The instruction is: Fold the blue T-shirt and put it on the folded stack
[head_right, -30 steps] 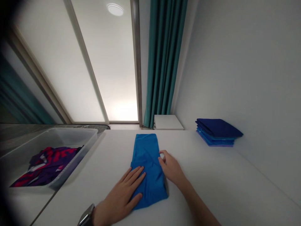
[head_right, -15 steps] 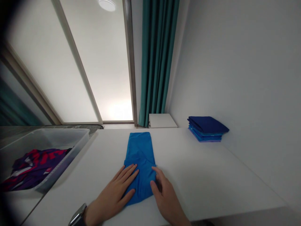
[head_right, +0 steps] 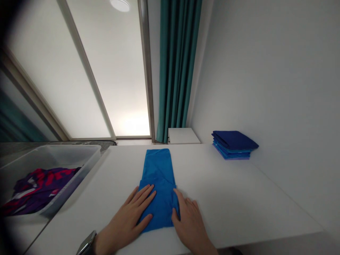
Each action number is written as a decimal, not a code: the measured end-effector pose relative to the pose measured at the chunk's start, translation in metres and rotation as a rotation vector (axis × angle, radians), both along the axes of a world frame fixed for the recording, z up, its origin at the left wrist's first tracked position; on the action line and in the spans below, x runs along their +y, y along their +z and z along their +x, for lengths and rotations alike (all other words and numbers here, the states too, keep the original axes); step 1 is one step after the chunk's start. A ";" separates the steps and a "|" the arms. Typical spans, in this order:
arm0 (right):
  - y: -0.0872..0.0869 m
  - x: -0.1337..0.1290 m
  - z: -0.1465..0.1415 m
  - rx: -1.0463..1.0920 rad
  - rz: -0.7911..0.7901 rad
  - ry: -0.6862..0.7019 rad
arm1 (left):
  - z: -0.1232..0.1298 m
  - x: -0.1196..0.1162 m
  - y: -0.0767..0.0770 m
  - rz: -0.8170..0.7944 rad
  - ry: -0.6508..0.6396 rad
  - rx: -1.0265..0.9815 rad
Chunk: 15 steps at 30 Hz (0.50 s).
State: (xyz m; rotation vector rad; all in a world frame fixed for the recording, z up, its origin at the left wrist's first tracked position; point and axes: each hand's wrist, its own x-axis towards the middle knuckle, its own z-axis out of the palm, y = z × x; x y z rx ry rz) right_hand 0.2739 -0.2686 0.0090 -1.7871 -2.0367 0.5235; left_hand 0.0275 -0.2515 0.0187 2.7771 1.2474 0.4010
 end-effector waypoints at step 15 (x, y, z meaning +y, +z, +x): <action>0.014 0.063 -0.002 0.071 -0.036 0.151 | 0.001 0.000 0.005 -0.041 -0.008 0.020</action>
